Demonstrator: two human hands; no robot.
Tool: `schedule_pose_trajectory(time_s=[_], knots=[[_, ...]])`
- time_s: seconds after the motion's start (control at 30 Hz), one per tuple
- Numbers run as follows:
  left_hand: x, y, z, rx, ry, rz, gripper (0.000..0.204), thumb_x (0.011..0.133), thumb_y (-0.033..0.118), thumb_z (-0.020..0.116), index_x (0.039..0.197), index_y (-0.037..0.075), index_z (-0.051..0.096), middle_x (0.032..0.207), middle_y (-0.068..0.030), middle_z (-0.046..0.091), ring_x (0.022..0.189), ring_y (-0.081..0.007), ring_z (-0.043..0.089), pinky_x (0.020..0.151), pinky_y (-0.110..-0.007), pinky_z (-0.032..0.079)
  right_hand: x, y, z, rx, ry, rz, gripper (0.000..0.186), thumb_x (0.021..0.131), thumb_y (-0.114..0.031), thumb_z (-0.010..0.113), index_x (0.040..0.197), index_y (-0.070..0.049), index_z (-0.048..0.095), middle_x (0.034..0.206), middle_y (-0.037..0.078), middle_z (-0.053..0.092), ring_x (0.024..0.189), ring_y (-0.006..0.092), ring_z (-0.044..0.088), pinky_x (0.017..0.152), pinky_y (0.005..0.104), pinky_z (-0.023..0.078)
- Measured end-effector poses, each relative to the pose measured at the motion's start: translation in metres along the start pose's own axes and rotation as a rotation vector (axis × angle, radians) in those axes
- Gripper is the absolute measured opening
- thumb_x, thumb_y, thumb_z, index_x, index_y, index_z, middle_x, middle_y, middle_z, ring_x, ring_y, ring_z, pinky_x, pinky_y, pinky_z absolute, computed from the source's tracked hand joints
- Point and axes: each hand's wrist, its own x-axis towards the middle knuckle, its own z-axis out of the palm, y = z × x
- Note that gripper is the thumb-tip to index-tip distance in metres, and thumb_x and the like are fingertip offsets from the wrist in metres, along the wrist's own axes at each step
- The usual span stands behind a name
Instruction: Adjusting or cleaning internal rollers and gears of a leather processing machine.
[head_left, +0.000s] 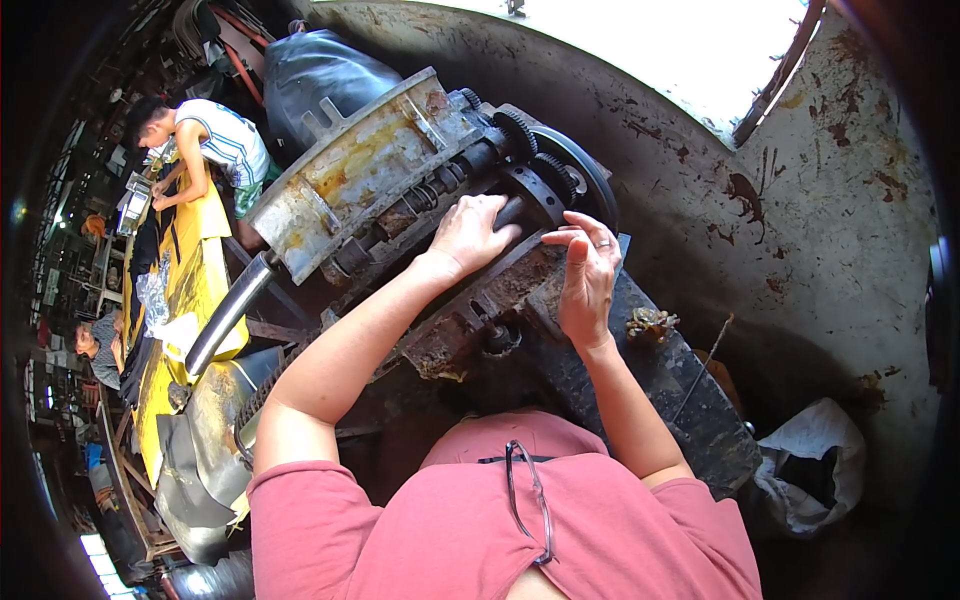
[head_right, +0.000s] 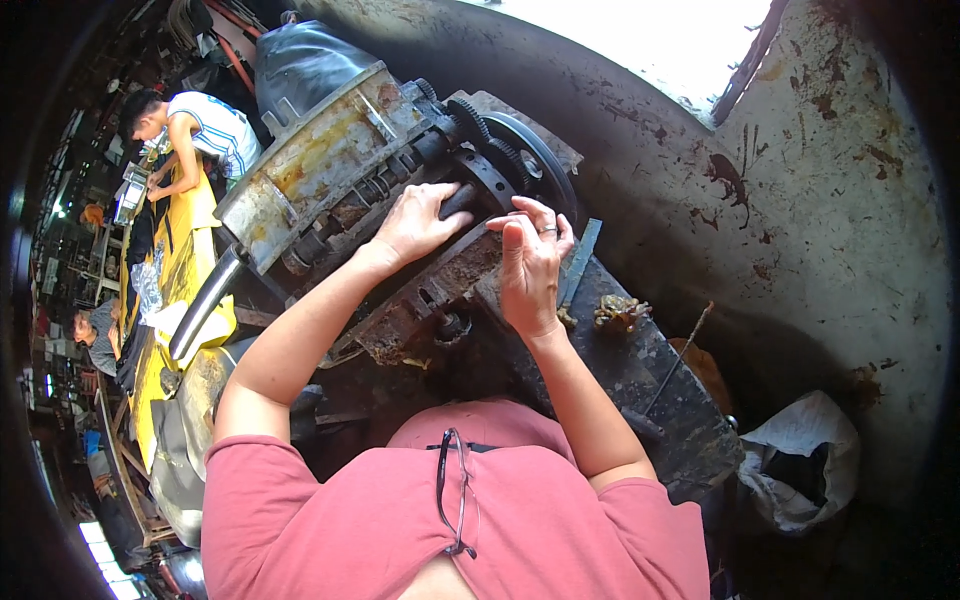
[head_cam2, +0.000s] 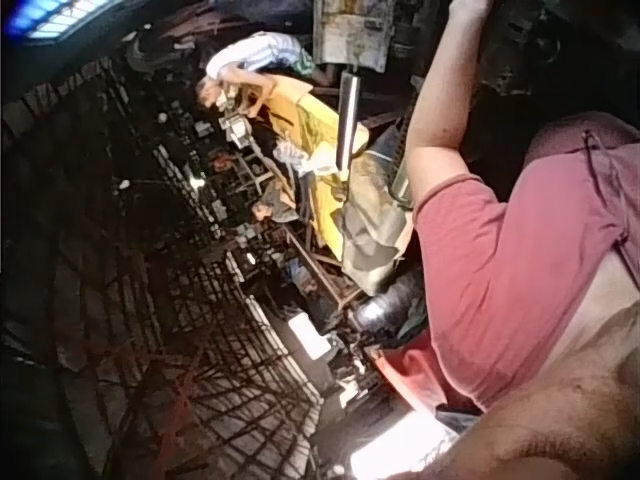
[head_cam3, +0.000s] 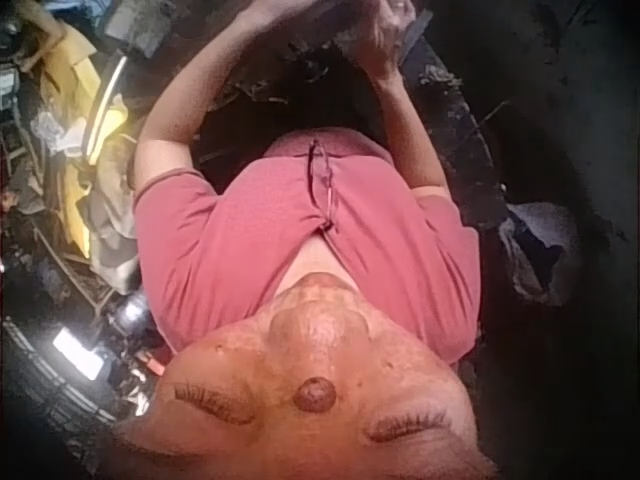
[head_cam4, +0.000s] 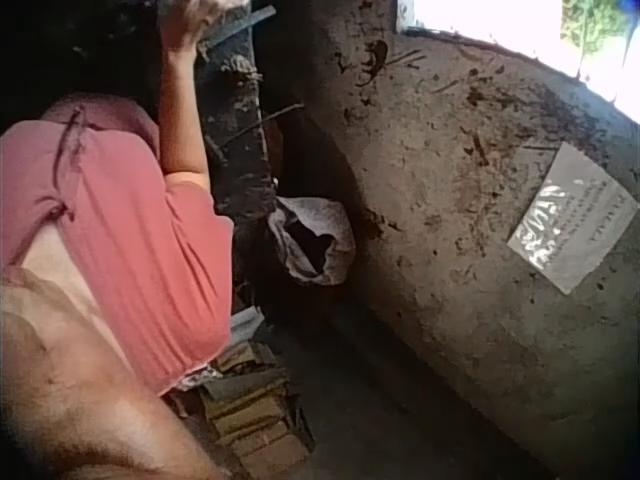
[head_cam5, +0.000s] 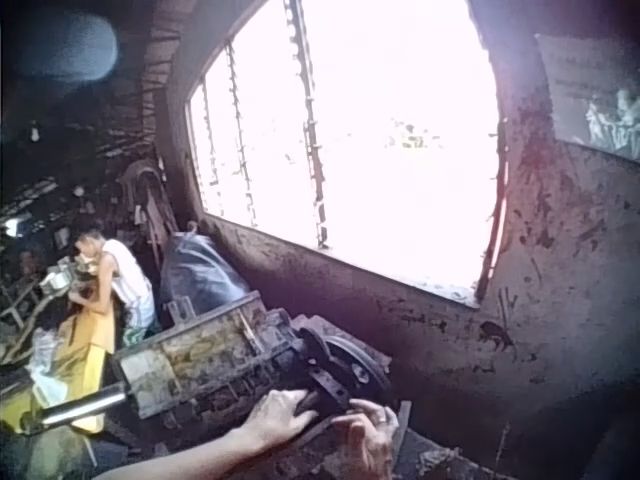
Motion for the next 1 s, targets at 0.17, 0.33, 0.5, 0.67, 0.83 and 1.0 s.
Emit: schedule_pose_trajectory(time_s=[0.17,0.33,0.5,0.67,0.83,1.0], knots=[[-0.003,0.000,0.007,0.072,0.066,-0.031,0.040,0.084,0.018,0.066,0.118,-0.003,0.061,0.105,-0.0265,0.066,0.099,-0.0403,0.064,0.090,-0.045,0.051,-0.001,0.003,0.000,-0.014,0.010,-0.013,0.062,0.106,-0.049,0.024,0.095,-0.006,0.068,0.106,0.009,0.063,0.125,0.0245,0.048,0.112,0.0495,0.015],[-0.009,-0.009,0.009,0.099,0.128,0.047,0.050,0.079,0.011,0.064,0.126,-0.006,0.056,0.108,-0.0272,0.065,0.102,-0.0390,0.064,0.094,-0.043,0.049,-0.002,0.002,-0.001,-0.004,0.026,-0.006,0.061,0.106,-0.048,0.025,0.095,-0.006,0.068,0.107,0.010,0.063,0.125,0.0248,0.048,0.111,0.0494,0.015],[-0.007,0.000,-0.006,-0.039,-0.054,-0.046,0.062,0.071,0.006,0.060,0.131,-0.007,0.052,0.111,-0.0296,0.064,0.105,-0.0372,0.064,0.094,-0.040,0.049,-0.002,0.002,-0.001,0.001,0.036,0.002,0.060,0.106,-0.048,0.026,0.095,-0.007,0.068,0.107,0.010,0.063,0.124,0.0251,0.049,0.111,0.0497,0.015],[-0.005,-0.009,0.003,0.027,0.027,0.025,0.053,0.077,0.011,0.064,0.127,-0.007,0.055,0.108,-0.0282,0.065,0.101,-0.0381,0.066,0.089,-0.042,0.051,0.000,0.002,0.000,0.004,0.038,-0.011,0.060,0.105,-0.048,0.026,0.094,-0.007,0.068,0.106,0.011,0.063,0.124,0.0253,0.050,0.111,0.0510,0.015],[-0.004,-0.009,0.004,0.035,0.042,0.008,0.047,0.083,0.015,0.065,0.124,-0.006,0.057,0.108,-0.0270,0.066,0.101,-0.0396,0.065,0.088,-0.042,0.051,-0.001,0.004,0.001,0.005,0.045,-0.009,0.060,0.105,-0.048,0.026,0.094,-0.007,0.068,0.107,0.011,0.063,0.124,0.0255,0.049,0.111,0.0515,0.016],[-0.006,-0.020,0.000,0.001,-0.002,0.055,0.053,0.080,0.011,0.062,0.129,-0.006,0.053,0.110,-0.0275,0.065,0.101,-0.0351,0.066,0.090,-0.039,0.050,-0.002,0.005,0.001,0.007,0.055,-0.007,0.060,0.105,-0.049,0.026,0.093,-0.007,0.068,0.107,0.011,0.062,0.124,0.0255,0.049,0.111,0.0517,0.016]])
